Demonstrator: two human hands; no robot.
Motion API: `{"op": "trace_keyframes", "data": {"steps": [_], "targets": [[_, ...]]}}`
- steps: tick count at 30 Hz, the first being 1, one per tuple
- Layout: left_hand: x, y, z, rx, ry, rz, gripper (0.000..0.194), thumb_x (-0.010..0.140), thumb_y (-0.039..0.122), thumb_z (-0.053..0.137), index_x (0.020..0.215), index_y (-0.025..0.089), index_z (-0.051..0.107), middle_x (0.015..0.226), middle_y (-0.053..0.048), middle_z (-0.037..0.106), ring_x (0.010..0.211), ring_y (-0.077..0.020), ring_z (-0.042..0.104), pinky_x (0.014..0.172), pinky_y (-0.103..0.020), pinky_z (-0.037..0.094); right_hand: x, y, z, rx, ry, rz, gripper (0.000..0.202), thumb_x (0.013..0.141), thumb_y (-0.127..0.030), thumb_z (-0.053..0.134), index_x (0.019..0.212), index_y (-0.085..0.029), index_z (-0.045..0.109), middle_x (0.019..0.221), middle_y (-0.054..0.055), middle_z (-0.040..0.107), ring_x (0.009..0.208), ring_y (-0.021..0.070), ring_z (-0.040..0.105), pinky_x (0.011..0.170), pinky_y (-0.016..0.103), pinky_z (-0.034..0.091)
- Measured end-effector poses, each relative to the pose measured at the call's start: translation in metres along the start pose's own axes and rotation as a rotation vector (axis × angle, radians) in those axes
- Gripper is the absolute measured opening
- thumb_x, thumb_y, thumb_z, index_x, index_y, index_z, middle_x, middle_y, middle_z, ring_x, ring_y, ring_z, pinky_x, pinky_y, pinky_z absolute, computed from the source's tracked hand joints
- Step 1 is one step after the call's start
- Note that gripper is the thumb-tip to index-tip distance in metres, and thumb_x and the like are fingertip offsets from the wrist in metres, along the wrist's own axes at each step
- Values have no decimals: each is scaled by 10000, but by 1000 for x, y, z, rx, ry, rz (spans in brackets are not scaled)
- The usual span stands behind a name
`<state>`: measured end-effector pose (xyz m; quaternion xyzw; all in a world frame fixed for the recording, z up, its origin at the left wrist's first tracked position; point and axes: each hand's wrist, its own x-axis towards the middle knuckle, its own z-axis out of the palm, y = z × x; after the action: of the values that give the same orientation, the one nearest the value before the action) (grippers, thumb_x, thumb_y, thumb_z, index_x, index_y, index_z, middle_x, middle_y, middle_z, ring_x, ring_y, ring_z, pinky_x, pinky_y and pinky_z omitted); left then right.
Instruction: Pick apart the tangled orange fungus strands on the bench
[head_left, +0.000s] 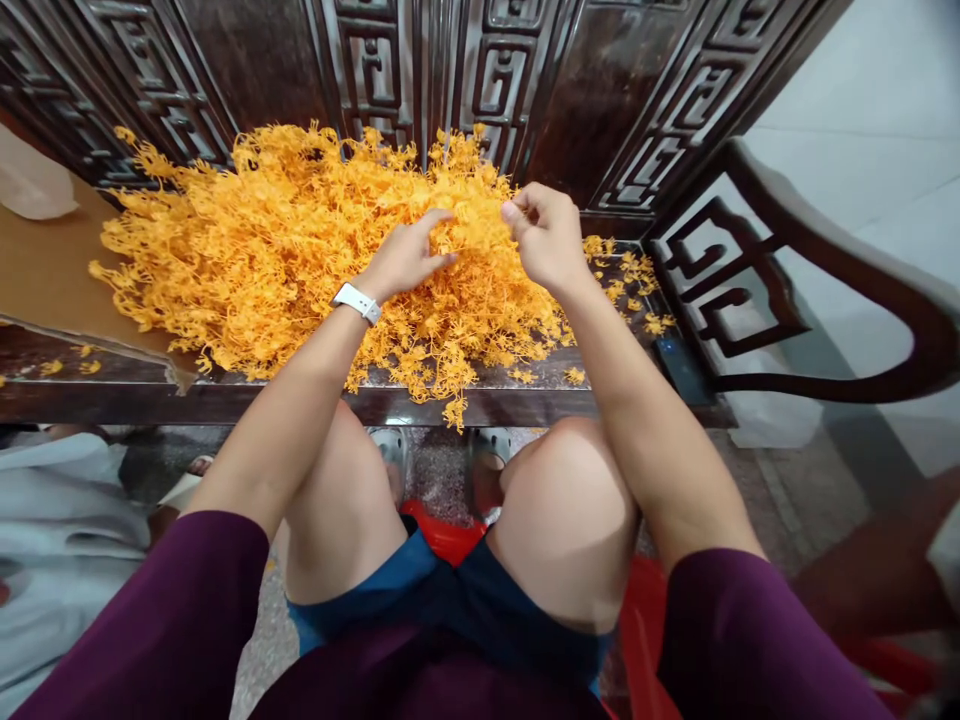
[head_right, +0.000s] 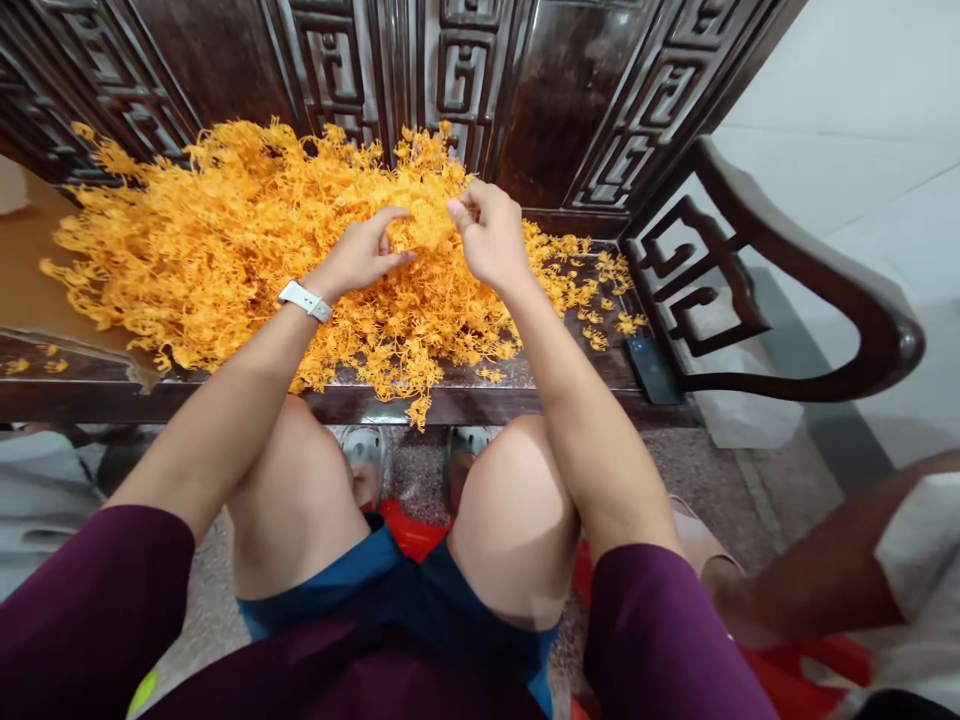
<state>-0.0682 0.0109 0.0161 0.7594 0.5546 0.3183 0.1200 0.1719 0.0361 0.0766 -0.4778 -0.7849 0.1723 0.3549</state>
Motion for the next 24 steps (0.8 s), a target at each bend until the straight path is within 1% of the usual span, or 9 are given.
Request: {"op": "trace_keyframes", "data": {"steps": [2, 6, 9, 11, 13, 15, 18, 21, 24], "targets": [[2, -5, 3, -21, 27, -8, 618, 939, 339, 781, 1530, 225, 641, 648, 34, 550, 629, -213, 586, 798, -424, 542, 2, 1, 7, 131, 25, 2, 255, 1072, -357, 609, 844, -244, 589, 910, 86, 708, 984, 294, 705, 952, 479, 591], [9, -10, 6, -69, 156, -42, 447, 939, 275, 753, 1385, 250, 745, 622, 35, 494, 668, -223, 596, 881, -444, 539, 3, -5, 15, 452, -41, 64, 398, 1070, -550, 628, 820, -261, 516, 847, 54, 668, 896, 241, 695, 842, 416, 600], [15, -13, 4, -122, 277, -49, 290, 997, 397, 712, 1224, 240, 801, 681, -6, 551, 744, -243, 627, 942, -465, 526, 3, -9, 13, 637, -31, 114, 446, 1029, -625, 664, 821, -263, 506, 832, 43, 666, 875, 218, 678, 795, 373, 571], [19, -16, 1, -162, 341, -33, 349, 1026, 556, 657, 1098, 246, 800, 729, -34, 589, 803, -258, 641, 965, -471, 523, 5, -6, 11, 723, 14, 163, 440, 1010, -608, 682, 813, -263, 494, 815, 32, 650, 844, 204, 664, 770, 353, 547], [21, -19, -4, -190, 382, -19, 451, 1021, 675, 610, 928, 257, 751, 739, -46, 578, 854, -271, 645, 977, -470, 524, 8, 2, 11, 799, 76, 226, 404, 996, -542, 688, 795, -259, 483, 802, 20, 625, 794, 184, 649, 745, 338, 526], [22, -22, -8, -199, 402, -20, 492, 1013, 697, 604, 781, 265, 652, 717, -44, 528, 876, -278, 638, 977, -469, 528, 12, 11, 11, 854, 138, 280, 362, 983, -470, 674, 772, -254, 474, 798, 12, 602, 744, 167, 636, 722, 326, 511], [22, -27, -10, -210, 419, -34, 478, 1015, 633, 631, 714, 270, 560, 693, -38, 478, 866, -281, 632, 962, -477, 538, 18, 18, 9, 880, 214, 306, 356, 979, -446, 635, 749, -256, 441, 802, 16, 593, 734, 171, 649, 711, 326, 511], [23, -30, -7, -233, 437, -39, 499, 994, 654, 661, 700, 268, 546, 684, -33, 483, 841, -272, 633, 938, -483, 553, 17, 7, 5, 843, 253, 249, 380, 976, -487, 622, 750, -265, 413, 805, 30, 595, 790, 206, 676, 720, 348, 531], [24, -29, -1, -293, 471, -56, 580, 977, 762, 627, 701, 260, 534, 698, -31, 507, 789, -250, 622, 885, -481, 563, 11, -21, 1, 765, 212, 154, 418, 968, -566, 627, 762, -275, 407, 819, 49, 606, 861, 246, 685, 734, 377, 553]]}}
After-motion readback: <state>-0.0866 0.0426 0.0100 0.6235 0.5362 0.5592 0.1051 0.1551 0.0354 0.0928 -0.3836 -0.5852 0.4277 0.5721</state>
